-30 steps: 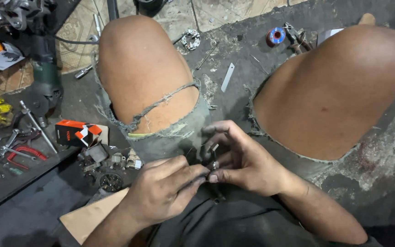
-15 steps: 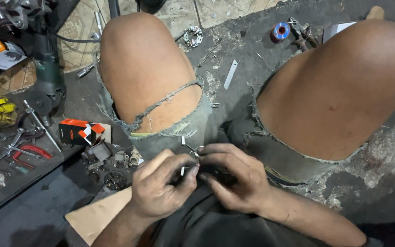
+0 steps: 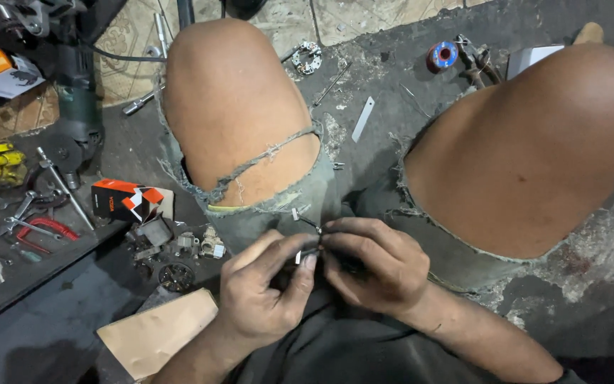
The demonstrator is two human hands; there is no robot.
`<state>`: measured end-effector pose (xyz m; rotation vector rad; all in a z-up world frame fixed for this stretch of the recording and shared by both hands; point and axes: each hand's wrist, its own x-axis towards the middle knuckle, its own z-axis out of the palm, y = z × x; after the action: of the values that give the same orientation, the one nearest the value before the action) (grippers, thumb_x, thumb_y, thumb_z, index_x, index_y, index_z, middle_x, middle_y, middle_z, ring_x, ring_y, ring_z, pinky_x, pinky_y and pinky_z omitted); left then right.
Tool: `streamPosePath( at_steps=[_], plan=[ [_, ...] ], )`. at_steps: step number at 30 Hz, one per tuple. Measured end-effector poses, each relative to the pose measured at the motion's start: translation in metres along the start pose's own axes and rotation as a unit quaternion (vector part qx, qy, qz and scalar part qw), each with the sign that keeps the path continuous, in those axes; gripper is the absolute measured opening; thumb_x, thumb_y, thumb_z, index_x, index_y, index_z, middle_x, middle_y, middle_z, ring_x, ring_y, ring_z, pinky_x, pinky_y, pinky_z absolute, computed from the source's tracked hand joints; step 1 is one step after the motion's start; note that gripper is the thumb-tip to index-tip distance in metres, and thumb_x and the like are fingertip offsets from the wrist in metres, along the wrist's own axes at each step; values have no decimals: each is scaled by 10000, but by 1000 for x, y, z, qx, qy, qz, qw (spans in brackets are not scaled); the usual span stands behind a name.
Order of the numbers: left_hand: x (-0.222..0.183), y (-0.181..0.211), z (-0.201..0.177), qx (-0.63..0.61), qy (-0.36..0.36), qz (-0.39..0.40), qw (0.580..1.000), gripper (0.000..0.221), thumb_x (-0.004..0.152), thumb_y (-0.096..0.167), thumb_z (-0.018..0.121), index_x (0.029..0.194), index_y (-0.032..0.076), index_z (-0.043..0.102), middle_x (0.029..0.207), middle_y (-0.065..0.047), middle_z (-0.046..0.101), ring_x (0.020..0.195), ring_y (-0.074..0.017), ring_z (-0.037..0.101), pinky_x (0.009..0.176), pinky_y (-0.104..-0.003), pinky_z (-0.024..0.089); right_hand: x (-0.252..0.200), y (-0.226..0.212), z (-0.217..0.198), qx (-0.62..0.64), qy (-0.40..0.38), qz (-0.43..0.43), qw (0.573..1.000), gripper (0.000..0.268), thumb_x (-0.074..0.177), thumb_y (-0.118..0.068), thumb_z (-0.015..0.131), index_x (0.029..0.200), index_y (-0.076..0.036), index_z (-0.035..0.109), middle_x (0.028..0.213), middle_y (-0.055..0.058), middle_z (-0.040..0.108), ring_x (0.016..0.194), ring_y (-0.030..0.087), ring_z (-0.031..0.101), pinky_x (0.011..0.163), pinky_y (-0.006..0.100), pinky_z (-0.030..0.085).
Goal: Stripping insulation and twisting electrical wires together to create connections during a repair.
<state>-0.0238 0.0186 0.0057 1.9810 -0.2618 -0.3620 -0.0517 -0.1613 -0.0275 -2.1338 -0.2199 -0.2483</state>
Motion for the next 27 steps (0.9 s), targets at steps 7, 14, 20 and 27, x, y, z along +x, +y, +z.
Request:
streamPosePath(
  at_steps=[7,14,20,27],
  plan=[
    [2,0,4,31,9,-25,999,225,821,26,702,1046,31,715,783,-43,653,530,-153,541,487,-261,468,2,1,0,-26,4,-9,1000,225,756,-2,843,963,-33,762,1009,92,754,745,157,717,637,246,562],
    [7,4,6,21,15,-24,999,201,838,10,698,1038,-10,709,776,-53,655,541,-129,550,489,-245,484,12,10,-7,-45,-33,-109,992,188,804,-35,810,978,12,757,1040,153,751,901,269,758,787,364,617],
    [8,9,-2,7,-40,-46,998,450,832,80,705,1259,16,578,858,-61,704,631,-162,654,566,-281,567,3,18,-7,-55,-12,-19,998,214,762,-143,810,965,-84,774,1042,60,689,960,236,599,951,437,392],
    [7,8,-11,9,24,-80,996,182,912,-13,630,1091,-16,660,882,-74,783,698,-114,748,598,-219,601,1,20,-14,211,-67,185,957,113,829,-40,743,941,-25,748,1064,101,633,942,196,624,824,281,520]
  ],
)
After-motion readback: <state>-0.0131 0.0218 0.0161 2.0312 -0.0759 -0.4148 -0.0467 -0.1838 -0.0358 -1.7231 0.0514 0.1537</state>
